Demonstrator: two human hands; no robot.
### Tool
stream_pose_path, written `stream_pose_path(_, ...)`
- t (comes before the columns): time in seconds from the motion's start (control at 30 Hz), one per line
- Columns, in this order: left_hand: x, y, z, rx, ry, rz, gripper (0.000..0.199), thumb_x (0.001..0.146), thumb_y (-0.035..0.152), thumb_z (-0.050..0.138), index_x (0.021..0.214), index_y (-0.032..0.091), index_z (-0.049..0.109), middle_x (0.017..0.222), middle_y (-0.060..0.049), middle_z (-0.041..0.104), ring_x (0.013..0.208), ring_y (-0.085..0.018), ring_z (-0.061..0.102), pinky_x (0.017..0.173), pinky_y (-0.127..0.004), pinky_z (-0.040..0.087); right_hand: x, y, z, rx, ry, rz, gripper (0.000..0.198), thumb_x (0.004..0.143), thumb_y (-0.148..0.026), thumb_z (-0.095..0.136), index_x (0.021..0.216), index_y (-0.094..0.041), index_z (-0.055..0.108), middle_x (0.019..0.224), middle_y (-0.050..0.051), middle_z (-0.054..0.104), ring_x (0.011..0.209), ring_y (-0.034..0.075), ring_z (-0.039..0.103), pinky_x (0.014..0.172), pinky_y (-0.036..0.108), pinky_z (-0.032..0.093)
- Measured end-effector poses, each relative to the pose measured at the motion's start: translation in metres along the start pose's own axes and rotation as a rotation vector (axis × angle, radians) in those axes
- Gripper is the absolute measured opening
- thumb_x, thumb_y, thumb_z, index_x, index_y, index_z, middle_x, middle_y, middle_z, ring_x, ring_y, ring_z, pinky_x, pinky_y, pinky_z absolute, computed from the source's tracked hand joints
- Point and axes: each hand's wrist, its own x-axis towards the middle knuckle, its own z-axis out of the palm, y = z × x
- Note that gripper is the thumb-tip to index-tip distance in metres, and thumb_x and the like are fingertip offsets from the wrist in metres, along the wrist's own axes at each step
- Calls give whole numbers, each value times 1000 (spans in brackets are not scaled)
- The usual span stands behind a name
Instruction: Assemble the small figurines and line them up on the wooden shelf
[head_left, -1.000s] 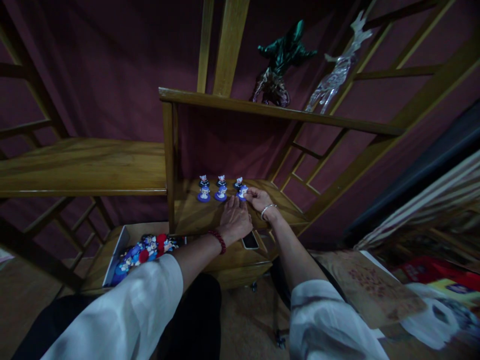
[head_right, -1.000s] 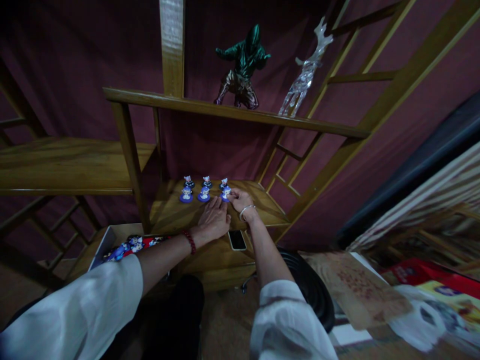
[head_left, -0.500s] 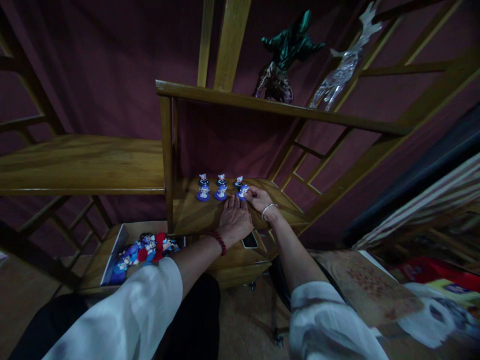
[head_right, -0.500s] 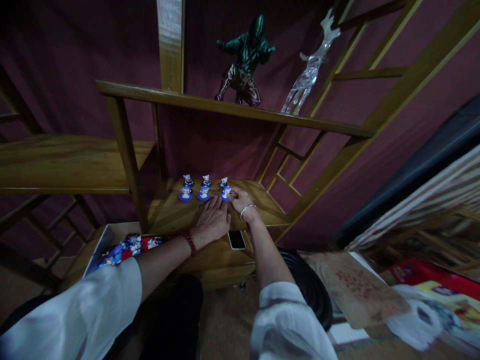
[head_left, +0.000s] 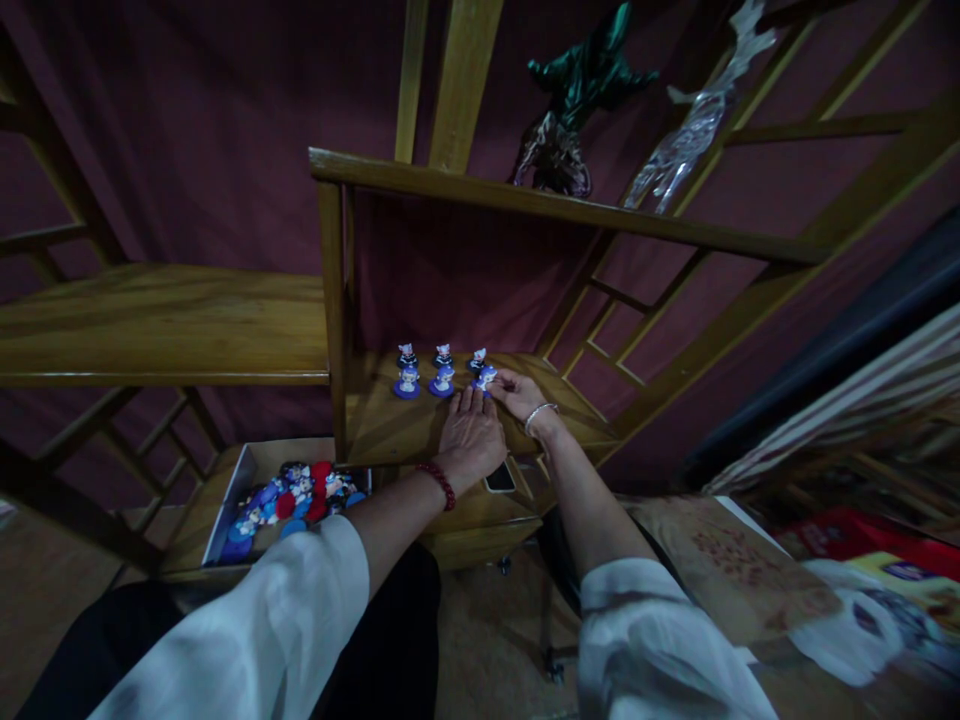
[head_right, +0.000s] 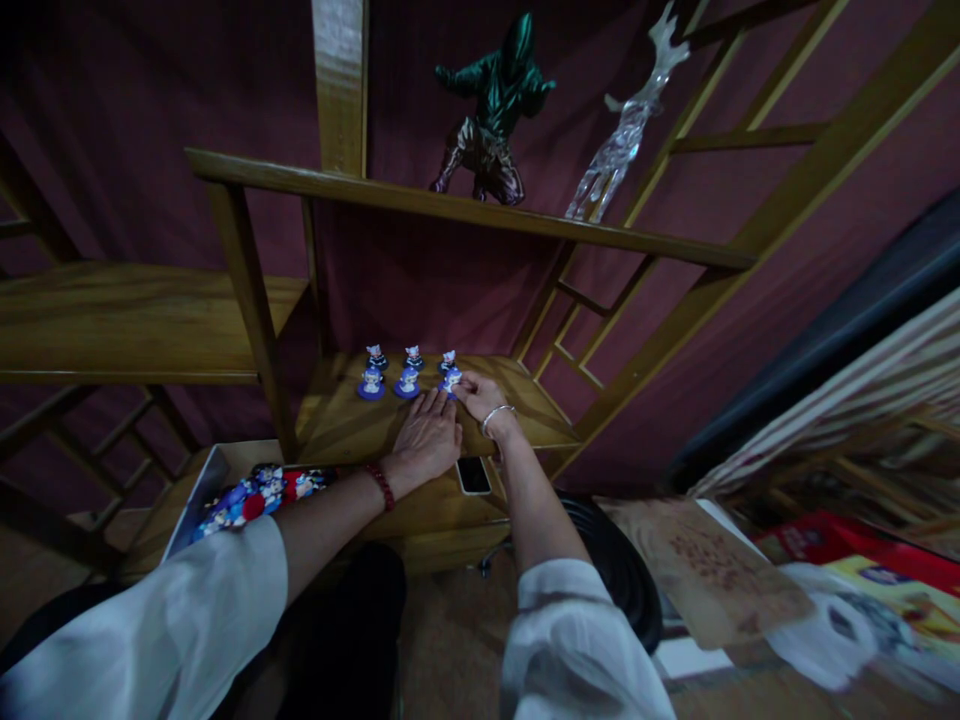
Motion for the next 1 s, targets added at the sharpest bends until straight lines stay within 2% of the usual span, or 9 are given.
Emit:
stream_pose_path(0.3, 1, 0, 3, 19, 23, 6, 48, 84, 27, 32, 121, -1, 46, 129, -22, 46, 125, -27, 36, 108, -42, 16, 2, 6, -2, -95, -9, -18, 17, 64, -31, 61, 77, -20, 65, 71, -1, 67, 68, 14, 59, 71, 28, 46)
stream_pose_path(0.6, 2, 0, 4, 49, 3, -9, 47, 85, 27, 31, 121, 0, 45, 131, -20, 45, 126, -26, 35, 108, -42, 17, 3, 1, -2, -242, -1, -40, 10, 67, -24, 57, 72, -19, 62, 69, 0, 65, 67, 14, 57, 68, 26, 45)
stream_pose_path(0.8, 1, 1, 2, 45, 0, -17, 47, 85, 27, 31, 122, 0, 45, 132, -20, 45, 125, -26, 36, 107, -43, 18, 0, 1, -3, -311, 6, -62, 11, 69, -27, 55, 75, -20, 61, 70, -2, 63, 67, 13, 56, 68, 26, 44)
stream_pose_path(1.0, 0, 1, 0, 46, 26, -6, 48, 85, 28, 33, 121, -1, 47, 129, -20, 48, 124, -26, 37, 108, -43, 17, 1, -3, -5, -288, 14, -1, 13, 66, -26, 58, 78, -21, 63, 71, -3, 64, 70, 14, 57, 71, 25, 44)
